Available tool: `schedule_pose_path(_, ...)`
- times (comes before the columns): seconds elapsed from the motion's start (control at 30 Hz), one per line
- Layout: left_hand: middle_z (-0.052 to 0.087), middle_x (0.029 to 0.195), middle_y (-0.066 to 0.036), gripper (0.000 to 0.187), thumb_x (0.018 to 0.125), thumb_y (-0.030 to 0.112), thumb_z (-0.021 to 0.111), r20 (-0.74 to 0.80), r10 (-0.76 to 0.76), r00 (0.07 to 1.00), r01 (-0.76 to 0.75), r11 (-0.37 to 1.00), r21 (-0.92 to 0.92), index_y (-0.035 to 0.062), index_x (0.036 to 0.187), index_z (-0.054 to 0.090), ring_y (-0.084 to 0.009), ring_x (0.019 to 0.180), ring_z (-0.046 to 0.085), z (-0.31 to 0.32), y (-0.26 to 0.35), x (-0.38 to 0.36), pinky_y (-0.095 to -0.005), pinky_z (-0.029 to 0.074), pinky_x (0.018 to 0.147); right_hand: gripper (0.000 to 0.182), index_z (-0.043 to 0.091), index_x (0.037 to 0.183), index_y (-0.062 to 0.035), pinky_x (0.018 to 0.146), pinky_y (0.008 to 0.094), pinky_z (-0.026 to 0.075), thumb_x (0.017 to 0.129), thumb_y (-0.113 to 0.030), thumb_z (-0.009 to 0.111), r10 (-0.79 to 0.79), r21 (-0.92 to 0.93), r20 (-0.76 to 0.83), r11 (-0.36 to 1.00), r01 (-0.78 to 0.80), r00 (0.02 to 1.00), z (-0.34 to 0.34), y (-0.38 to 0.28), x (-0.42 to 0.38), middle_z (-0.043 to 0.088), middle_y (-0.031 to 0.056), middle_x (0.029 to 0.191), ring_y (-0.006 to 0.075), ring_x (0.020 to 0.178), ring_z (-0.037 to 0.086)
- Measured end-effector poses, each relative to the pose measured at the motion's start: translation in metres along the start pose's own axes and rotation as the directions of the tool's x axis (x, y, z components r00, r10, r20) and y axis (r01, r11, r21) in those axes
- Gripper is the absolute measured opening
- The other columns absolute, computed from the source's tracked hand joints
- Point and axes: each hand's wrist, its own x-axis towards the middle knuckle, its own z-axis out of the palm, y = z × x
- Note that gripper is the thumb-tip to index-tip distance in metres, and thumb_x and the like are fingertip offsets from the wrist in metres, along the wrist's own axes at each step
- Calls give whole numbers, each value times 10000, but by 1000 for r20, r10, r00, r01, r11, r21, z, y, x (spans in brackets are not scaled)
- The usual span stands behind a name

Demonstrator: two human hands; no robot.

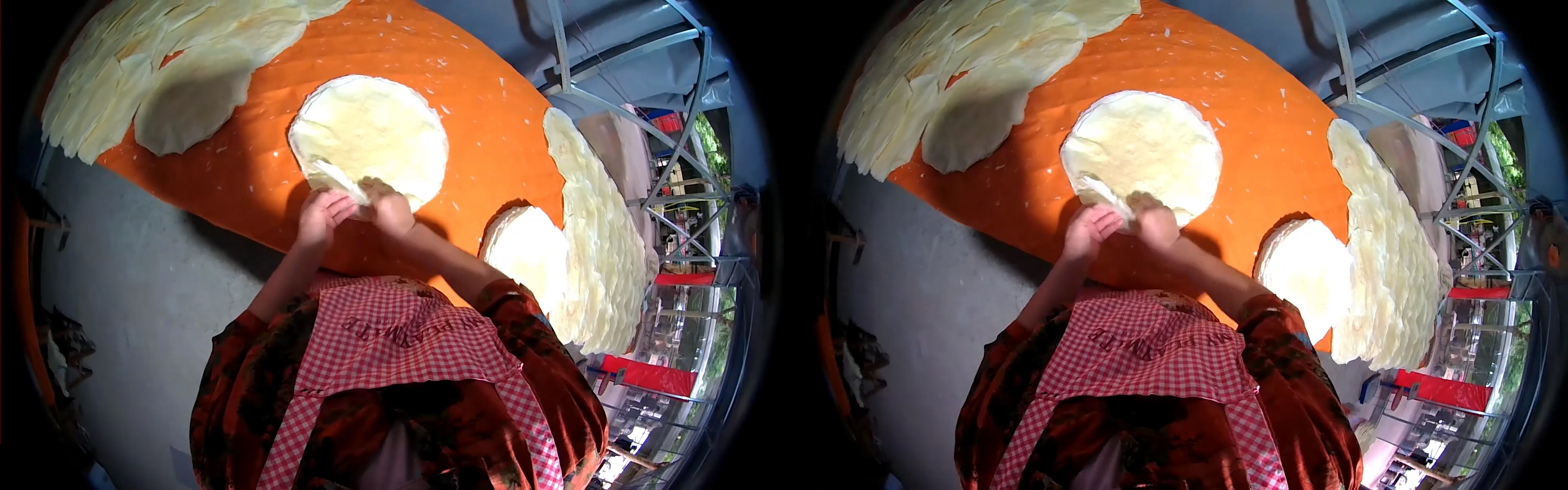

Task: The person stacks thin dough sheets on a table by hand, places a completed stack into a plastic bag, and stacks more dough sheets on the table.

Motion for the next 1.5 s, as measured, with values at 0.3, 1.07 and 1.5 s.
schedule_pose_path(0.3,541,1068,-51,329,828,29,616,-159,470,868,-235,671,704,62,1139,515,-194,994,552,-39,-21,30,-362,468,851,212,699,913,-111,574,429,506,731,-64,603,-76,-261,-221,965,16,972,-208,16,130,646,144,736,330,656,634)
schedule_pose_path(1.07,595,1141,-89,366,820,18,592,9,-54,999,51,984,168,41,1179,524,-228,1052,579,-7,-21,6,-374,489,909,463,636,1064,-60,752,362,531,645,-233,730,-64,32,-91,997,67,994,1,9,10,628,118,1113,279,920,631)
schedule_pose_path(1.5,611,1027,-110,284,857,55,577,-73,3,997,14,973,229,8,1135,535,-219,878,633,-16,-35,30,-340,563,733,502,547,1239,-29,921,435,444,786,-224,643,17,38,34,999,-19,999,21,2,3,495,152,1300,333,1179,467)
